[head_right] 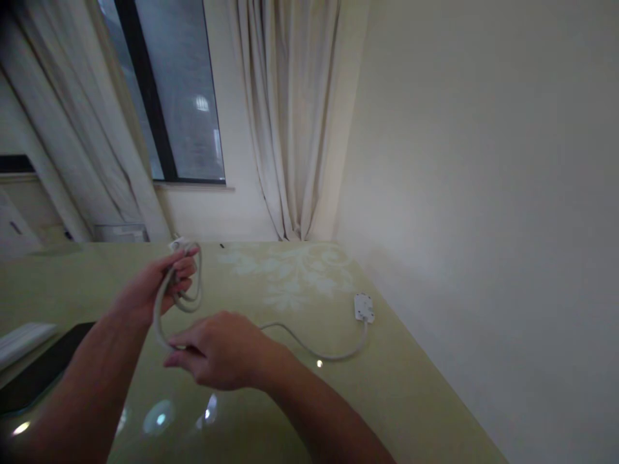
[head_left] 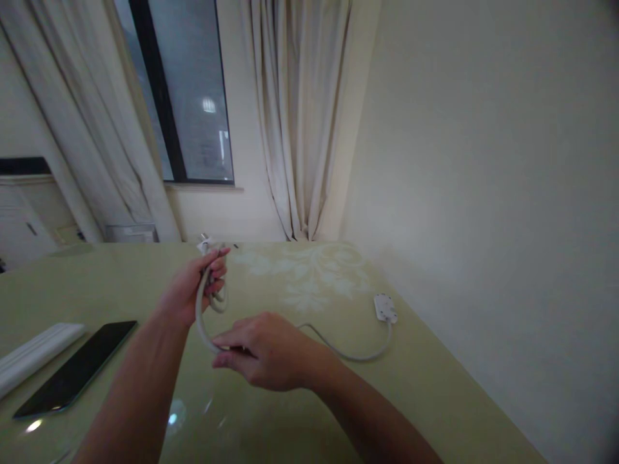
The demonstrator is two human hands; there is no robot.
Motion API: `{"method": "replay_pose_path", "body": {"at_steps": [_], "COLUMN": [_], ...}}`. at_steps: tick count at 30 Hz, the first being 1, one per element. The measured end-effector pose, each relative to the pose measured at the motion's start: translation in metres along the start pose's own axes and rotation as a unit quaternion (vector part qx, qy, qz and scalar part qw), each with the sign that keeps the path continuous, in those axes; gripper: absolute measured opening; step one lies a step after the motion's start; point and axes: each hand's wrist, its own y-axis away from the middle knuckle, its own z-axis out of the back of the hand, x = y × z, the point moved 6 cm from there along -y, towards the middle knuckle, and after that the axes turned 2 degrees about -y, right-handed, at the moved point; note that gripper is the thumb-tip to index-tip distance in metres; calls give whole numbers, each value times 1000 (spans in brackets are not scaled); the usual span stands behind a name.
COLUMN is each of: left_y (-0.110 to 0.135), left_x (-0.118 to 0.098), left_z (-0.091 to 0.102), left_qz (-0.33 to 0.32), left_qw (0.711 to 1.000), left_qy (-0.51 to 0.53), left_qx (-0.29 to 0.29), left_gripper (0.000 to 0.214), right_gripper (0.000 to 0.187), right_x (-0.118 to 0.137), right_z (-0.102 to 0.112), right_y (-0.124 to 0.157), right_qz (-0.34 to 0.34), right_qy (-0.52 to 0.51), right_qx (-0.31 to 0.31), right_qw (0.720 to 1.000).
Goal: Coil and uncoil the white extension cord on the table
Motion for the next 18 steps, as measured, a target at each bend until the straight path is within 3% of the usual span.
{"method": "replay_pose_path", "body": {"at_steps": [3, 8, 12, 15, 18], "left_y": [13, 36, 49, 61, 74], "left_x": [-16, -40, -49, -53, -57], "left_z": [3, -1, -5, -10, -7], "left_qz": [-31, -63, -65, -57, -47], "left_qw": [999, 993, 989, 987, 985], "left_qy": [9, 35, 16, -20, -32], "left_qx": [23, 92, 135, 150, 165], "left_gripper": [23, 31, 43, 39, 39], "right_gripper": [29, 39, 30, 42, 50], "right_x": [-16, -68, -104, -119, -127], "right_z": [-9, -17, -11, 1, 15], "right_y": [-1, 0, 8, 15, 21], "right_qz": [-51, -170, -284, -348, -365], "right_qy": [-15, 43, 91, 103, 123], "right_qx": [48, 102, 62, 17, 8], "right_qw": [997, 979, 953, 932, 923]}}
